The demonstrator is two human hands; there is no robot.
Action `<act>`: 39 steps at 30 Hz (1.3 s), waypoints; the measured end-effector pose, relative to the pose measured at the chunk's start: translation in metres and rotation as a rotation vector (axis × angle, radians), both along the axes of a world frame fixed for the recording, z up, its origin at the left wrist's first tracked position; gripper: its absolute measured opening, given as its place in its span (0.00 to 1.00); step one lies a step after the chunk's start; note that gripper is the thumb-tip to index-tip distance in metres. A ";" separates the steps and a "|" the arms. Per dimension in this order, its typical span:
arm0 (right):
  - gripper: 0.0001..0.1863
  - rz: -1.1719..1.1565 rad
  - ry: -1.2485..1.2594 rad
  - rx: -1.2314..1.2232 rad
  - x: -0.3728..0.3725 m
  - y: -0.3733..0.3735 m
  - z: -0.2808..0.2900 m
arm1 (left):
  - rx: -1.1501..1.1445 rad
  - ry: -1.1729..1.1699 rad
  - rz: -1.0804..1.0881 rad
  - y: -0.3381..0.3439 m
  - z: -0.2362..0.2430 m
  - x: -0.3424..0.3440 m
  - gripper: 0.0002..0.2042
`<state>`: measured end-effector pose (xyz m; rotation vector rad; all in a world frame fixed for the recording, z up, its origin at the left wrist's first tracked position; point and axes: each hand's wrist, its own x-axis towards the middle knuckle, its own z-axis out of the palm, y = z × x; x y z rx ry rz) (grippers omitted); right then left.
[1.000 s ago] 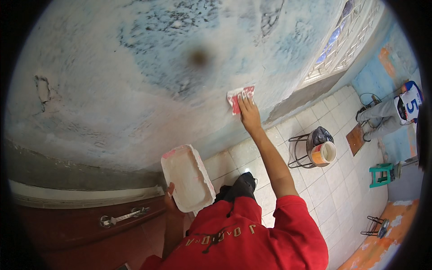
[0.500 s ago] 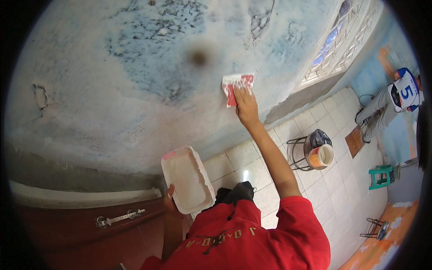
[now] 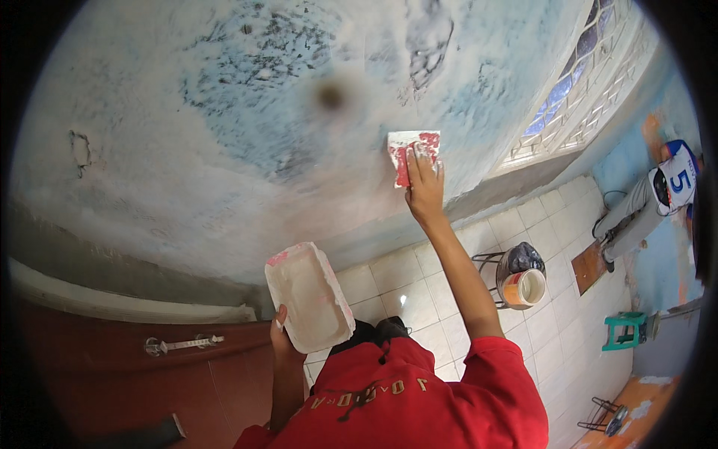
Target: The person applies white plaster or filler to a damaged area on a wall using a red scraper, repeatedly dipping the scraper into a small container of plaster to spread it over the cracks and holes.
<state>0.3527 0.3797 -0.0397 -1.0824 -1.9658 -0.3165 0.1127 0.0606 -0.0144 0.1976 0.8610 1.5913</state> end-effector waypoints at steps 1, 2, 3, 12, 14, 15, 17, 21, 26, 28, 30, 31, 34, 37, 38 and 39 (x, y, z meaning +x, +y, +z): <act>0.37 0.020 -0.024 -0.054 0.002 0.014 -0.023 | 0.004 -0.004 0.004 0.002 0.000 0.007 0.34; 0.37 0.021 -0.026 -0.049 0.005 0.019 -0.046 | -0.007 0.015 0.005 0.005 0.000 0.013 0.34; 0.37 0.049 -0.045 -0.117 0.006 0.017 -0.070 | -0.018 0.036 0.012 0.007 0.001 0.018 0.35; 0.33 0.273 -0.039 -0.198 0.042 -0.009 -0.065 | -0.106 0.146 0.076 -0.010 0.003 0.047 0.39; 0.33 0.278 0.010 -0.159 0.039 -0.004 -0.023 | -0.092 0.125 0.074 -0.015 0.001 0.051 0.39; 0.32 0.253 0.060 -0.074 0.033 0.001 -0.007 | -0.078 0.109 0.069 -0.016 0.000 0.052 0.38; 0.29 0.253 0.086 0.064 0.026 0.011 0.001 | -0.099 0.120 0.092 -0.019 0.000 0.058 0.38; 0.29 0.215 -0.052 -0.135 0.021 0.014 -0.066 | -0.091 0.087 0.123 -0.020 -0.002 0.063 0.35; 0.31 0.330 -0.021 -0.212 0.057 -0.014 -0.113 | -0.078 0.114 0.171 -0.029 0.000 0.062 0.35; 0.32 0.344 0.015 -0.217 0.065 -0.012 -0.094 | -0.079 0.153 0.205 -0.028 0.003 0.059 0.36; 0.35 0.261 0.050 -0.144 0.073 -0.007 -0.052 | -0.075 0.119 0.208 -0.033 0.008 0.058 0.36; 0.35 0.258 0.048 -0.147 0.074 -0.001 -0.032 | -0.067 0.126 0.204 -0.032 0.009 0.057 0.36; 0.35 0.150 0.083 0.028 0.061 0.017 -0.004 | -0.056 0.128 0.198 -0.029 0.003 0.055 0.35; 0.34 0.131 0.000 -0.051 0.055 0.034 -0.042 | -0.047 0.100 0.169 -0.019 0.006 0.058 0.34; 0.34 0.135 0.005 -0.050 0.055 0.034 -0.060 | -0.045 0.105 0.173 -0.017 0.006 0.059 0.34; 0.34 0.110 -0.027 -0.124 0.054 0.028 -0.077 | -0.053 0.127 0.189 -0.014 0.005 0.062 0.35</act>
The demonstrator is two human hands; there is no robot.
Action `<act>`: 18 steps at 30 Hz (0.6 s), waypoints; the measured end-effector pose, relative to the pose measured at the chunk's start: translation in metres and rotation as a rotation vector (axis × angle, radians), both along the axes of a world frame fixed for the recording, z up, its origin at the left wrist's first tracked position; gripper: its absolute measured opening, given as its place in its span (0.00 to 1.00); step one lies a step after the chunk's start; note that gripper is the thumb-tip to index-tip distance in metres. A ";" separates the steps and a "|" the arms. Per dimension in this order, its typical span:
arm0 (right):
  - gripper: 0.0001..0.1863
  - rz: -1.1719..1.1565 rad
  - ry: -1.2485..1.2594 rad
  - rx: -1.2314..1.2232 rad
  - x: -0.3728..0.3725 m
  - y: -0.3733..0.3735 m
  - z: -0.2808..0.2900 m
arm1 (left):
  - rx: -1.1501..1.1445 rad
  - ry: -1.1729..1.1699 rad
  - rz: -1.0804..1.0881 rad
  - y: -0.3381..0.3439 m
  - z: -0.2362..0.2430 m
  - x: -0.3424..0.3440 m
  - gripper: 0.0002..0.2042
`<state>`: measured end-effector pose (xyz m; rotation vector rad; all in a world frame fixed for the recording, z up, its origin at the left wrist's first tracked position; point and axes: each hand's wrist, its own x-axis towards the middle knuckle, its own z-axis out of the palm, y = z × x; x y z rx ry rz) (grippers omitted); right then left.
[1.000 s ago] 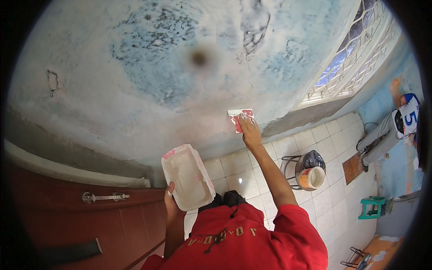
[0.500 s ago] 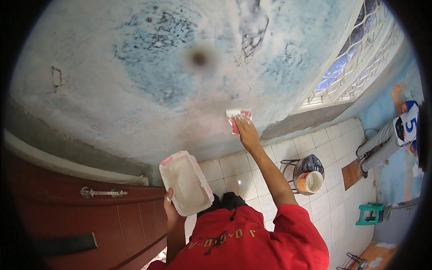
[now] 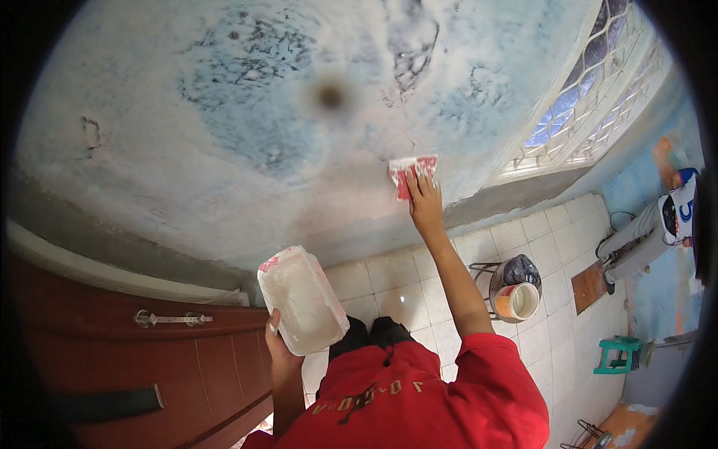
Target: The person applies white plaster or filler to a damaged area on a wall using a red scraper, repeatedly dipping the scraper into a small container of plaster to spread it over the cracks and holes.
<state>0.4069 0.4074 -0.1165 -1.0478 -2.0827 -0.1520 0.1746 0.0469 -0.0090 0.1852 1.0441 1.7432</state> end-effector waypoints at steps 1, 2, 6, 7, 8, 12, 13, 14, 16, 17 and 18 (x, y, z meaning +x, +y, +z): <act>0.35 -0.023 -0.042 -0.087 0.002 -0.014 -0.015 | -0.024 0.018 0.017 -0.003 -0.001 0.001 0.37; 0.37 -0.009 -0.046 -0.121 0.005 -0.024 -0.022 | -0.028 0.019 0.025 -0.006 0.000 0.001 0.37; 0.36 0.111 -0.060 -0.173 0.013 -0.041 -0.002 | 0.006 -0.041 0.042 -0.009 0.006 -0.005 0.34; 0.35 0.163 -0.057 -0.092 0.006 -0.047 0.024 | 0.002 -0.031 0.054 -0.014 0.005 -0.005 0.34; 0.33 0.209 -0.054 -0.015 -0.001 -0.053 0.046 | -0.003 -0.040 0.067 -0.016 0.004 -0.005 0.34; 0.33 0.131 0.001 0.057 -0.040 -0.035 0.094 | 0.001 -0.028 0.078 -0.012 0.004 -0.006 0.35; 0.33 0.089 -0.005 0.045 -0.051 -0.026 0.085 | 0.017 -0.044 0.065 -0.014 0.003 -0.006 0.35; 0.33 0.045 -0.012 0.029 -0.059 -0.022 0.070 | 0.016 -0.043 0.069 -0.016 0.003 -0.005 0.35; 0.31 0.079 -0.067 -0.003 -0.057 -0.020 0.025 | 0.054 -0.073 0.084 -0.015 0.005 -0.004 0.35; 0.30 0.105 -0.130 -0.038 -0.050 -0.024 0.003 | 0.059 -0.072 0.092 -0.016 0.005 -0.004 0.35; 0.30 0.116 -0.133 -0.043 -0.043 -0.034 -0.018 | 0.056 -0.071 0.103 -0.022 0.005 -0.004 0.35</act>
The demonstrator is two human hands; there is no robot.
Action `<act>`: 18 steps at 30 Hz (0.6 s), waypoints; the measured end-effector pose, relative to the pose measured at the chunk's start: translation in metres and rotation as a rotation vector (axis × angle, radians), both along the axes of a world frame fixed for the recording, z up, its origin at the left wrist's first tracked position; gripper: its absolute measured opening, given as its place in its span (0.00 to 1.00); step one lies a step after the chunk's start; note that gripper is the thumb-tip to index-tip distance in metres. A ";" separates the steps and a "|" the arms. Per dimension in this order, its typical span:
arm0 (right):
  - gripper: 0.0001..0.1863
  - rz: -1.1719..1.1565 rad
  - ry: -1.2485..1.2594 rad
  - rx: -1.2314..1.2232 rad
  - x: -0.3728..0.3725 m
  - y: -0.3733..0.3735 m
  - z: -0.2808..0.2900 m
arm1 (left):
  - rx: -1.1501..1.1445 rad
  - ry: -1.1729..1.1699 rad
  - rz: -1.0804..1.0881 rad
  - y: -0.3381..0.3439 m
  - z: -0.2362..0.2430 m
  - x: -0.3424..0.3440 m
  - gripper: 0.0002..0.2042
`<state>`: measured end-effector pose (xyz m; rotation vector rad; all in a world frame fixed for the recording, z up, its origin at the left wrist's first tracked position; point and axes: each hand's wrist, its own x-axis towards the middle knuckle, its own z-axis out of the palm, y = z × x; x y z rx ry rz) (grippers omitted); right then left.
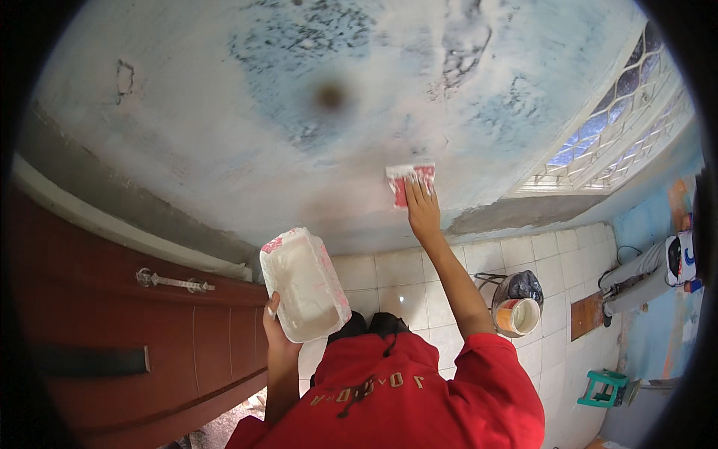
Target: The person applies white plaster or filler to a damaged area on a wall using a red scraper, repeatedly dipping the scraper into a small container of plaster to spread it over the cracks and holes.
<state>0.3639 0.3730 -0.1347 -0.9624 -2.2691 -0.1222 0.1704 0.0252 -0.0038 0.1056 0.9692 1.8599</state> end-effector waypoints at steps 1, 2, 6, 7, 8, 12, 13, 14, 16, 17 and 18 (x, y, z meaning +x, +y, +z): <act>0.31 0.001 -0.012 -0.020 0.008 -0.009 -0.015 | 0.006 0.005 0.008 -0.003 0.001 -0.002 0.35; 0.31 0.007 -0.025 -0.038 0.010 -0.017 -0.022 | 0.012 0.006 0.021 -0.007 0.000 -0.004 0.35; 0.31 0.097 0.019 -0.072 0.000 -0.047 0.014 | 0.001 -0.011 0.063 -0.025 -0.004 -0.014 0.35; 0.31 0.115 0.074 -0.010 -0.010 -0.051 0.039 | 0.001 -0.022 0.054 -0.029 -0.007 -0.015 0.35; 0.31 0.135 0.134 0.046 -0.020 -0.054 0.063 | 0.000 -0.027 0.059 -0.033 -0.009 -0.017 0.35; 0.31 0.021 0.175 0.134 -0.058 -0.034 0.132 | -0.037 -0.025 -0.003 -0.036 -0.010 -0.031 0.36; 0.31 -0.014 0.149 0.130 -0.065 -0.022 0.119 | -0.050 -0.008 -0.016 -0.037 -0.007 -0.033 0.37; 0.32 -0.052 0.126 0.132 -0.071 -0.014 0.105 | -0.045 -0.004 -0.027 -0.038 -0.005 -0.039 0.37; 0.31 -0.012 0.059 0.140 -0.070 -0.020 0.055 | 0.032 -0.030 -0.052 -0.044 -0.001 -0.053 0.35; 0.30 0.029 -0.008 0.141 -0.066 -0.026 0.033 | 0.042 -0.026 -0.056 -0.046 0.001 -0.062 0.35; 0.30 0.028 -0.010 0.144 -0.060 -0.037 0.009 | 0.031 -0.016 -0.061 -0.052 0.001 -0.070 0.35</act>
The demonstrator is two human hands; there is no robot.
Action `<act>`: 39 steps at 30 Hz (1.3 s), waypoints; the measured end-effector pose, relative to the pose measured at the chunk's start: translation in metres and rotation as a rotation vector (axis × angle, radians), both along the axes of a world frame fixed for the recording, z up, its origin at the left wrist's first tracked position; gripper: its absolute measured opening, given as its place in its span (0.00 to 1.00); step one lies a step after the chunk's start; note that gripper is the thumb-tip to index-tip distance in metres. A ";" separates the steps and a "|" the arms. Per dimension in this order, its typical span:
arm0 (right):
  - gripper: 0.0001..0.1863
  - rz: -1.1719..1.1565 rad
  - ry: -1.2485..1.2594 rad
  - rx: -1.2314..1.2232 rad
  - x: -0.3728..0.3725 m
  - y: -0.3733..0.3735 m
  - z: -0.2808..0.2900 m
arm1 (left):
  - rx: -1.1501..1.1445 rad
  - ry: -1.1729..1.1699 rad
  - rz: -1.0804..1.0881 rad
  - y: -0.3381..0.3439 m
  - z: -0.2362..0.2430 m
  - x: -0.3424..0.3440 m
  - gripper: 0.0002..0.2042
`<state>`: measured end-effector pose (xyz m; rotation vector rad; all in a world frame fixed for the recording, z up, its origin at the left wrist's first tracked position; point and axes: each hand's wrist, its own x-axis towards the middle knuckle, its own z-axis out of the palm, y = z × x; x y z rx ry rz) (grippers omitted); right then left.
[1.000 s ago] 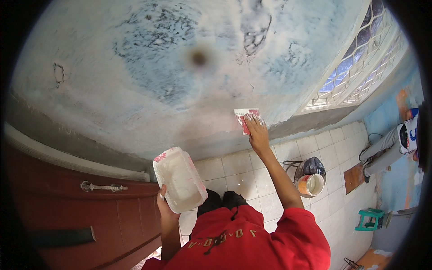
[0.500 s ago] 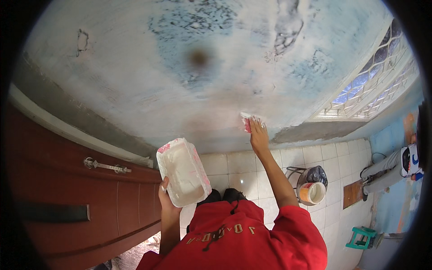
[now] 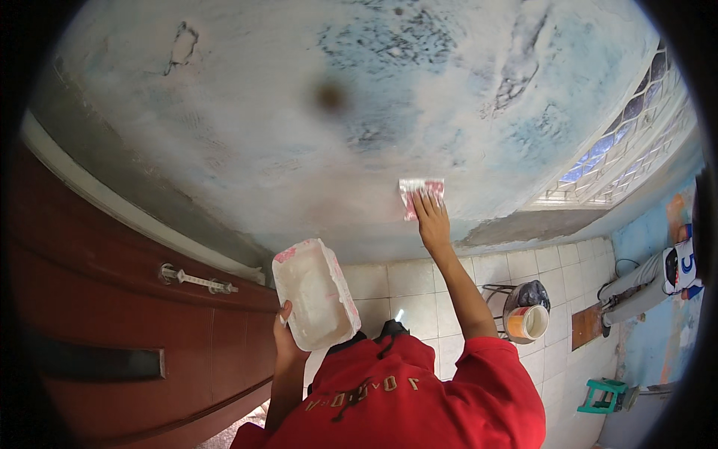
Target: The person applies white plaster or filler to a damaged area on a wall using a red scraper, repeatedly dipping the scraper into a small container of plaster to spread it over the cracks and holes.
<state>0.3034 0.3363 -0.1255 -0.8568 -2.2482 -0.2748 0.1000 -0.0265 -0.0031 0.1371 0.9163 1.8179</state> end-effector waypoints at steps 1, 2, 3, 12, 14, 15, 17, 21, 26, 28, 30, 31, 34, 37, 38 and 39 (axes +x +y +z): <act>0.29 -0.044 -0.044 -0.063 0.007 -0.013 -0.023 | -0.014 0.009 -0.006 -0.007 -0.001 -0.007 0.35; 0.29 -0.082 -0.081 -0.126 0.000 -0.024 -0.023 | -0.016 0.013 -0.002 -0.012 0.001 -0.014 0.35; 0.29 -0.080 -0.078 -0.127 -0.006 -0.028 -0.021 | -0.030 0.012 0.014 -0.017 0.003 -0.020 0.34; 0.33 -0.140 0.062 -0.021 -0.122 -0.046 0.060 | -0.054 -0.070 -0.034 -0.058 -0.019 -0.072 0.33; 0.34 -0.114 0.051 -0.036 -0.129 -0.047 0.013 | -0.046 -0.068 -0.046 -0.060 -0.023 -0.078 0.33; 0.34 -0.074 0.050 -0.058 -0.136 -0.052 -0.010 | -0.021 -0.107 -0.069 -0.060 -0.023 -0.083 0.33; 0.33 -0.055 0.037 -0.112 -0.133 -0.073 -0.045 | 0.010 -0.133 -0.096 -0.053 -0.020 -0.093 0.32; 0.27 -0.102 0.229 -0.498 -0.115 -0.093 -0.065 | -0.053 -0.143 -0.095 -0.024 -0.015 -0.101 0.31; 0.10 -0.156 0.933 -0.928 -0.093 -0.127 0.019 | -0.054 0.021 -0.158 0.016 -0.011 -0.111 0.28; 0.08 -0.043 1.190 -1.186 -0.096 -0.163 0.087 | -0.001 0.113 -0.161 0.023 -0.009 -0.115 0.28; 0.08 0.109 1.297 -1.130 -0.100 -0.199 0.149 | 0.086 0.247 -0.147 0.030 0.000 -0.110 0.31; 0.10 0.037 1.127 -1.097 -0.083 -0.204 0.148 | 0.127 0.307 -0.144 0.034 0.001 -0.107 0.31; 0.08 0.096 1.018 -0.825 -0.095 -0.245 0.202 | 0.175 0.304 -0.153 0.040 -0.017 -0.108 0.32; 0.07 0.008 0.937 -0.610 -0.096 -0.265 0.212 | 0.217 0.380 -0.130 0.038 -0.020 -0.102 0.33; 0.07 0.036 0.893 -0.591 -0.099 -0.272 0.219 | 0.210 0.363 -0.132 0.037 -0.021 -0.099 0.33; 0.07 0.065 0.854 -0.569 -0.103 -0.278 0.224 | 0.222 0.373 -0.152 0.037 -0.021 -0.097 0.34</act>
